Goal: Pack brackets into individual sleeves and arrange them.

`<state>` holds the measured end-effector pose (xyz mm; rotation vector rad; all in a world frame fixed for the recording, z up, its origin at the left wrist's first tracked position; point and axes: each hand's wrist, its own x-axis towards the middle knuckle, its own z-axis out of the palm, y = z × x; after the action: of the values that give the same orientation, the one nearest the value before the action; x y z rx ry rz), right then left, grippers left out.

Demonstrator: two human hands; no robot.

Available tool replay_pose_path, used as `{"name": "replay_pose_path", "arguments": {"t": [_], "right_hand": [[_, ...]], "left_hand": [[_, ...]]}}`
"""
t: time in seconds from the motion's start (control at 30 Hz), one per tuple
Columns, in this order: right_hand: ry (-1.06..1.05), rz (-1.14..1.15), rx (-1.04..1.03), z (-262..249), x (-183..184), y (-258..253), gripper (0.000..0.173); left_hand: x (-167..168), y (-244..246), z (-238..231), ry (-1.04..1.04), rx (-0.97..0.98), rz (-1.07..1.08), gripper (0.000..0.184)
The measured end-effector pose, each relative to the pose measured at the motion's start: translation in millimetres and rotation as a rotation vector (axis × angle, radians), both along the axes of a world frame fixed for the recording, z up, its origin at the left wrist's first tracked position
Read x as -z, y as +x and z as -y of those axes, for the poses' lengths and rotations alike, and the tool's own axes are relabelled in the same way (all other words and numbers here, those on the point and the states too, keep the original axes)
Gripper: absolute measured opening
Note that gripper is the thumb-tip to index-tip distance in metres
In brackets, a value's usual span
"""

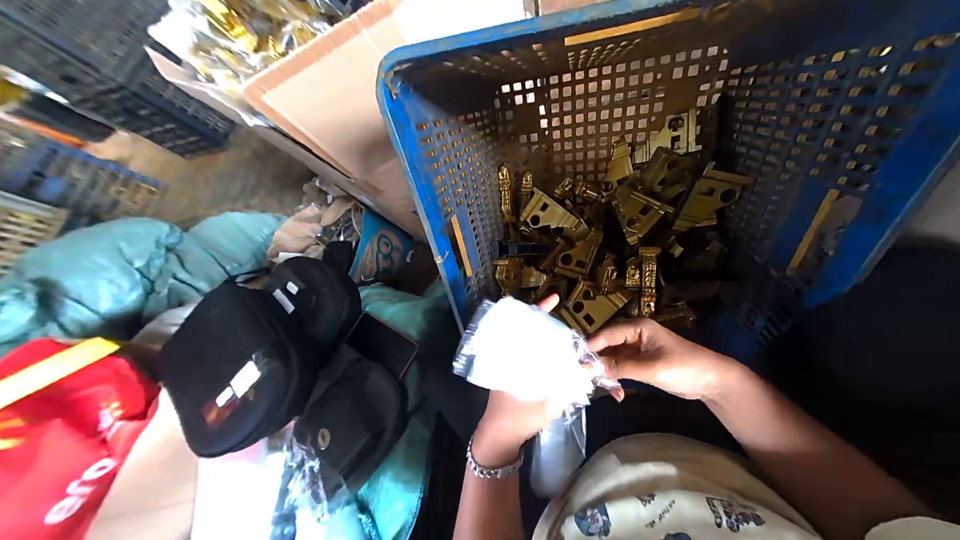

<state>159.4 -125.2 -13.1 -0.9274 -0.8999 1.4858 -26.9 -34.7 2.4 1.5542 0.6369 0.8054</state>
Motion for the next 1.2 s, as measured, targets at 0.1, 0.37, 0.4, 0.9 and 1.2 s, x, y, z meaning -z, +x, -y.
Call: {"name": "replay_pose_path", "arguments": {"t": [0.1,0.37,0.4,0.9,1.2], "right_hand": [[-0.028,0.089,0.064,3.7,4.3,5.2,0.014],[-0.054,-0.061,-0.052,-2.7,3.0,-1.1,0.013],[-0.061,-0.060,-0.002,-4.7,2.9,-3.9,0.014],[0.232,0.468,0.076,-0.2,4.2,-31.0,0.037],[-0.460,1.198,-0.277,-90.6,73.7,37.8,0.074]], "left_hand": [[14.9,-11.7,-7.1,0.167,-0.183,-0.042,0.063],[3.1,-8.9,0.1,0.111,-0.276,-0.059,0.049],[4.5,-9.9,1.7,0.148,-0.254,-0.081,0.049],[-4.6,-14.3,19.9,-0.365,0.129,-0.053,0.030],[29.0,-14.5,-17.2,-0.084,-0.493,0.041,0.034]]}}
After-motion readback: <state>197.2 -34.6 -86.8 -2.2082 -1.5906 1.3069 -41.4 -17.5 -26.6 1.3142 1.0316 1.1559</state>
